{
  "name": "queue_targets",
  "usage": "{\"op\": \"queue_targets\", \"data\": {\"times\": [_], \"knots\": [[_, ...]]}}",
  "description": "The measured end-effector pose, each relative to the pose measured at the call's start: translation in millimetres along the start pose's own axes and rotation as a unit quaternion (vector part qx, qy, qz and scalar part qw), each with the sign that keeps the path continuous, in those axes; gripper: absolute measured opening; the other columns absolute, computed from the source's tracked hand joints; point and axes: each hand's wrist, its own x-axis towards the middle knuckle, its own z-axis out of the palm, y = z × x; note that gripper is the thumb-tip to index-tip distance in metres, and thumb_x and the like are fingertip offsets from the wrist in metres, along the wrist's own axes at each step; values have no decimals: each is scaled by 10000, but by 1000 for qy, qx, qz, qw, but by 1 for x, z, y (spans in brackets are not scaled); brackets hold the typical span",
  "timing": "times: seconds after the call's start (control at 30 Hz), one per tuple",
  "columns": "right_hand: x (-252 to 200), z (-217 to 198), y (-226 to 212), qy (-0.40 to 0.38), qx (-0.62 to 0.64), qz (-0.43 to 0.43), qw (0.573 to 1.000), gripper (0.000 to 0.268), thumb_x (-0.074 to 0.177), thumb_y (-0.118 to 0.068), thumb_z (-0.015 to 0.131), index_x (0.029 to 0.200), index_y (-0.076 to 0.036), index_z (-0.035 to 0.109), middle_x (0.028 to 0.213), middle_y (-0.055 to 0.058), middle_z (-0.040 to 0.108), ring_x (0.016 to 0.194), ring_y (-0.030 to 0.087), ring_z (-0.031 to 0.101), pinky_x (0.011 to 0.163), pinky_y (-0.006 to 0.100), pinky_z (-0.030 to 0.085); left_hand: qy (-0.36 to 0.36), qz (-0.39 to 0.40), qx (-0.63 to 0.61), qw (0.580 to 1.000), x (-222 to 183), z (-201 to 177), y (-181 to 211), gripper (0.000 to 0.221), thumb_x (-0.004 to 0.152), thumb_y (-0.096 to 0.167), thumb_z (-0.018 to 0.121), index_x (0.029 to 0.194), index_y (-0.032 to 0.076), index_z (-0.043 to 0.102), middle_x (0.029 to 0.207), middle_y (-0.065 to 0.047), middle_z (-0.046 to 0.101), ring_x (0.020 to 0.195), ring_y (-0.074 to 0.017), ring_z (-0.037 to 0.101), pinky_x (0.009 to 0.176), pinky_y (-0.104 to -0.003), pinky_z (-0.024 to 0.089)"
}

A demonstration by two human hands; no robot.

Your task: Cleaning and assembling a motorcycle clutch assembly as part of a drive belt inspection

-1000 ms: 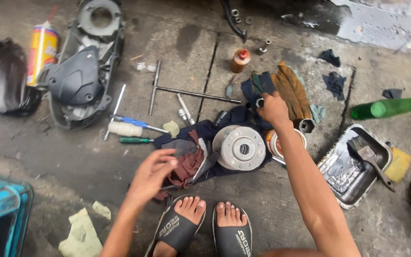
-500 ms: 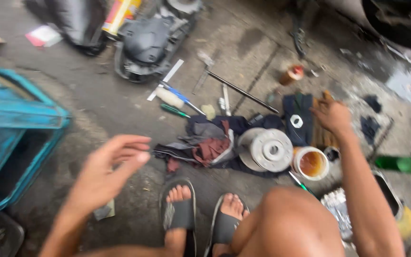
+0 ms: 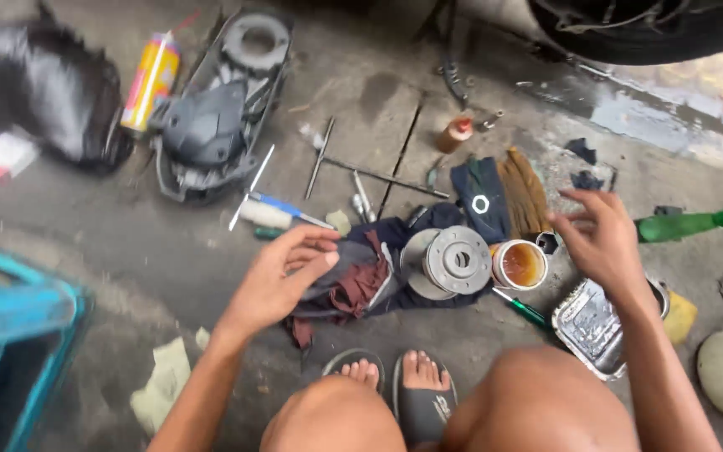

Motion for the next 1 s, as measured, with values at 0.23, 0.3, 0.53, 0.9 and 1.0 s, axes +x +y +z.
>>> {"op": "queue_targets", "data": {"times": [0.23,0.3,0.53,0.9,1.0], "knots": [[-90,-51,-61,58,-51,104,992,387,909,-68,734,1268,57,662,1264,177,563,945,251,679,774,341,554,-76,43,-83,993,77,12,2,324,904,35,634,1225,0,661,1068,-103,698,959,-163,680,878,-264,539],[-112,-59,-81,34,-134,114,984,432,876,-103,748,1269,60,669,1371,207,512,947,271,685,821,366,579,-102,22,-85,991,83,23,10,351,911,62,626,1257,6,645,1111,-119,691,972,-188,702,875,-280,552],[-129,-94,-121,-22,-260,189,947,476,837,-296,754,1246,-60,691,1415,169,512,1014,247,681,625,379,607,-154,72,-89,981,126,68,62,352,932,68,628,1278,4,621,1113,-98,673,945,-162,686,824,-263,547],[-100,-111,-101,-19,-266,35,963,481,862,-326,736,1251,-46,693,1404,208,511,1025,284,663,710,410,583,-86,325,126,933,115,45,177,135,1095,18,620,1226,-11,641,1113,-84,694,962,-115,680,860,-216,572],[-80,-94,-72,-51,-157,50,985,501,870,-337,713,1268,-33,685,1397,240,502,1080,343,647,826,459,616,-32,360,202,910,108,52,184,138,1161,33,670,1252,-59,718,1118,-92,746,998,-136,727,866,-216,596]]}}
